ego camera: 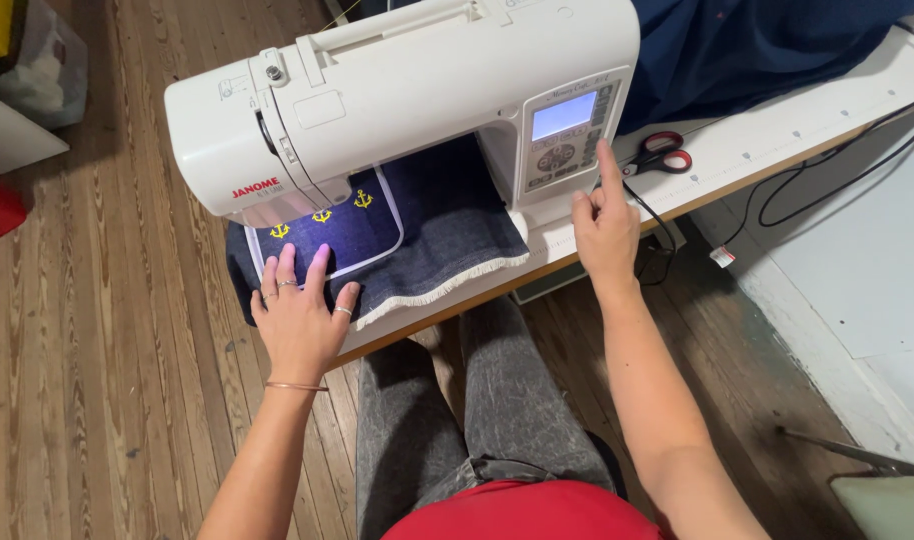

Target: Operating an embroidery machine by trimming threads and navigating the digital interface

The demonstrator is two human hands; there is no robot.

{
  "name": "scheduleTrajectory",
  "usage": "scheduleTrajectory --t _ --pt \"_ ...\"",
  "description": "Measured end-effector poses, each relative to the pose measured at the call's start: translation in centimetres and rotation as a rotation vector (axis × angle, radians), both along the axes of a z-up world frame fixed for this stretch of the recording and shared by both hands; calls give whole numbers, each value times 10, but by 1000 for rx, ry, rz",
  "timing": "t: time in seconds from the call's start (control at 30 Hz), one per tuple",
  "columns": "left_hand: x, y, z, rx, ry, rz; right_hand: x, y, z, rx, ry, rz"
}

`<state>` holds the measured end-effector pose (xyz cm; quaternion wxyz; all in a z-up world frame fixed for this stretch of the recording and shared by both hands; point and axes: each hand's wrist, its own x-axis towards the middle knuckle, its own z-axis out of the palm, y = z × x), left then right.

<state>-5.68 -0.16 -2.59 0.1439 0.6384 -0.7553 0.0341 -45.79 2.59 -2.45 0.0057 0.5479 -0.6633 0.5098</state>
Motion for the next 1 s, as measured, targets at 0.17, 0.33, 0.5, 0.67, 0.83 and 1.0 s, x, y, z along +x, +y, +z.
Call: scheduleTrajectory --t 0.17,0.33,0.5,0.67,0.83,1.0 --pt "0 -1 0 0 -5 6 -1 -6 2 -15 -3 17" --pt "0 -2 0 9 2 7 -3 -8 -1 -20 -14 20" --pt "-1 -1 1 3 -8 5 5 -4 13 -44 -23 46" --pt "0 -2 0 6 -6 5 12 -7 31 -80 -24 98" --pt "0 -2 0 -4 -5 2 16 -8 37 -97 -21 126" --pt "0 -1 -1 -11 -2 -6 23 -1 27 -45 -52 142"
